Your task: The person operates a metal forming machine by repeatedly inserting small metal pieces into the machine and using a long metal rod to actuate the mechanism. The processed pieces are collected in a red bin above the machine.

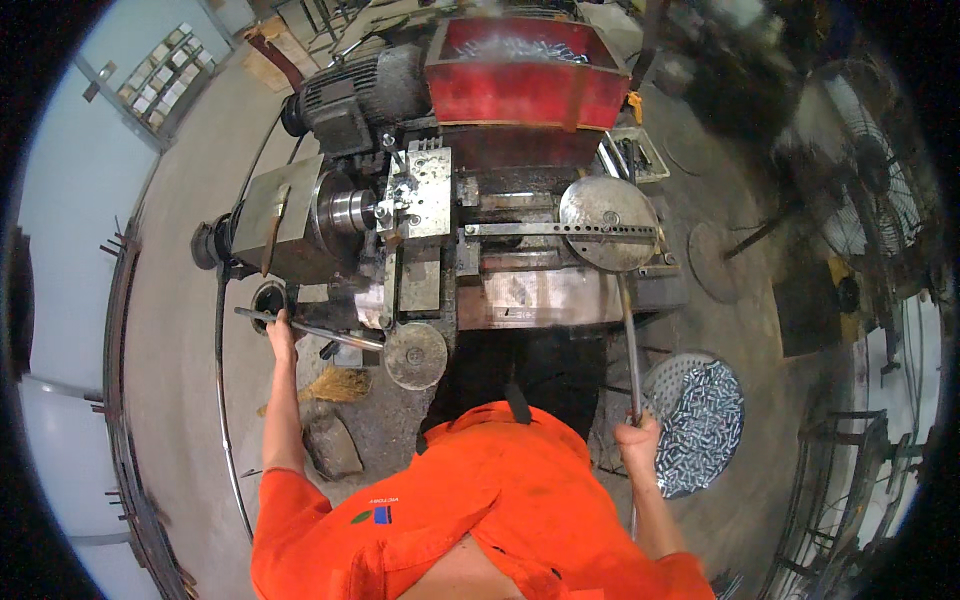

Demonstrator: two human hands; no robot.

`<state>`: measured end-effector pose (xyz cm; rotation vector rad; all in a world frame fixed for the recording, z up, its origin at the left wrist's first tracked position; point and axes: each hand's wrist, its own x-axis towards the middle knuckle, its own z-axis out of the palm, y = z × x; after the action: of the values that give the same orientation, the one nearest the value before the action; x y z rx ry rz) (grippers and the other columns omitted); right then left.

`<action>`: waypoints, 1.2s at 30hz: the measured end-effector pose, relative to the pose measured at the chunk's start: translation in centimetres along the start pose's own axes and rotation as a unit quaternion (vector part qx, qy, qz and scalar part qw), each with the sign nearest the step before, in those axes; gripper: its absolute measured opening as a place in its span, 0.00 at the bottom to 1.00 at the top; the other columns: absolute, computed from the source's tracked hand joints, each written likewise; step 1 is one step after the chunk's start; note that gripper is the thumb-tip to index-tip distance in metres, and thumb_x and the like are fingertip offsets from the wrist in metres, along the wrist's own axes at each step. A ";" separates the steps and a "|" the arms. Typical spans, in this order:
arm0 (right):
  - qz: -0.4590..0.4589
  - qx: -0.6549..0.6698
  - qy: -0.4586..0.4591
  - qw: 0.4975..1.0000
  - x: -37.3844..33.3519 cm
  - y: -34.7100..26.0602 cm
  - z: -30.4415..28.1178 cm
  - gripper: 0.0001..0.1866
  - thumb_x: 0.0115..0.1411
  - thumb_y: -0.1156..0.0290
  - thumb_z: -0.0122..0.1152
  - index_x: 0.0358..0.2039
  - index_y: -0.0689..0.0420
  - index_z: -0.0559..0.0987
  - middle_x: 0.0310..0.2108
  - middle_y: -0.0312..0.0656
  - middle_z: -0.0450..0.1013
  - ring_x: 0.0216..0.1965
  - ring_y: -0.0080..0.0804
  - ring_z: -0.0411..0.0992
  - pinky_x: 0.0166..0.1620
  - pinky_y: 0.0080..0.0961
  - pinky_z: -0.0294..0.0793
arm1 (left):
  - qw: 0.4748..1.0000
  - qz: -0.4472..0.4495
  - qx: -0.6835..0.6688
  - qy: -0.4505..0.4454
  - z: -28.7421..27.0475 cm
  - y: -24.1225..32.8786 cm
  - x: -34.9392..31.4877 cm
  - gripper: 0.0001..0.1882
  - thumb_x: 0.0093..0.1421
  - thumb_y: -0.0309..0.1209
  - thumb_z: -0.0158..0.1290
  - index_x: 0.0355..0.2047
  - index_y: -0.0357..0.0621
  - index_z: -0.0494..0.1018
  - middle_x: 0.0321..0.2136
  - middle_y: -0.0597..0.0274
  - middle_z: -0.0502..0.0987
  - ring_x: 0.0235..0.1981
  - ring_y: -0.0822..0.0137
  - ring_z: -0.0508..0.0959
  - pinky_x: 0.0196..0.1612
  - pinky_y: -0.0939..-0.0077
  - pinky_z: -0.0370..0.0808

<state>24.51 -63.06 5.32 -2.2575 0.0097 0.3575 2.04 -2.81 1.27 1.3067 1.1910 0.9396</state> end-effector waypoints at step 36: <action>-0.200 -0.200 -0.021 0.959 9.7 6.3 6.6 0.25 0.35 0.70 0.59 0.39 0.61 0.77 0.43 0.53 0.72 0.44 0.50 0.71 0.48 0.35 0.70 | 0.651 0.121 0.716 -0.221 -2.1 -10.0 0.6 0.26 0.57 0.54 0.45 0.36 0.42 0.74 0.31 0.48 0.78 0.33 0.51 0.78 0.36 0.59 0.73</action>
<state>31.37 -61.18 -5.88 -2.5696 -0.5814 0.1989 -1.11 -2.69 -8.41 2.7659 1.3125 -0.4882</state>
